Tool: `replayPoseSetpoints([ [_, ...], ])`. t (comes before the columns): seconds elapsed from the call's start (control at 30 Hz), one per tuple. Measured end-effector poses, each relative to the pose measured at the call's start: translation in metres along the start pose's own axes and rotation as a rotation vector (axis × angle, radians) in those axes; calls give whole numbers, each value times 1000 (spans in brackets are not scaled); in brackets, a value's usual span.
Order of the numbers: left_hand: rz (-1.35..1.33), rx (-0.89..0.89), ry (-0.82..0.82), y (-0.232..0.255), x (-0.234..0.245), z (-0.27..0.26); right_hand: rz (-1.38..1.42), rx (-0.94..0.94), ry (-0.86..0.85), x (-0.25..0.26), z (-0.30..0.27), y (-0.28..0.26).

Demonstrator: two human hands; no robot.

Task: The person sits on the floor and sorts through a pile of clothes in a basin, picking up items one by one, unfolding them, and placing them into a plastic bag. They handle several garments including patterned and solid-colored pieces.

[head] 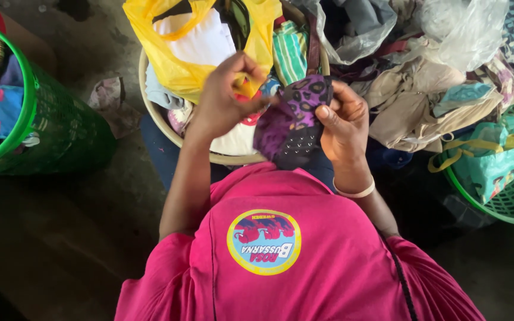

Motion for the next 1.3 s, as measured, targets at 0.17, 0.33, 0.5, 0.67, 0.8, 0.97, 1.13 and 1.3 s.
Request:
replayPoseSetpoints([
  [0.17, -145, -96, -227, 16, -42, -6, -18, 30, -7, -5, -2, -8],
  [0.33, -150, 102, -236, -14, -52, -3, -74, 40, 24, -9, -2, -19],
  [0.5, -218, 234, -114, -27, -50, 2, -46, 84, 105, 19, 6, -13],
  [0.67, -309, 342, -70, -24, -41, 7, -3, 58, 187, 17, 10, -9],
  [0.8, -320, 320, 79, -75, -22, 10, -183, -1, 197, 10, -5, 14],
  [0.97, -487, 299, 265, -77, -12, 7, -356, -115, 33, -16, -6, 26],
  [1.13, -788, 208, 320, -77, -13, -1, -452, -132, -86, -11, -4, 48],
  [1.3, -690, 159, 281, -72, -14, 5, -648, -68, -57, -14, 0, 33],
])
Point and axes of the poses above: each hand's wrist, its own z-axis towards the middle knuckle, its own x-axis out of the back of the hand, y = z × x, the point moved 8 cm from there along z, towards the middle knuckle, and after that the axes turned 12 degrees about -z, right-handed, at the moved point
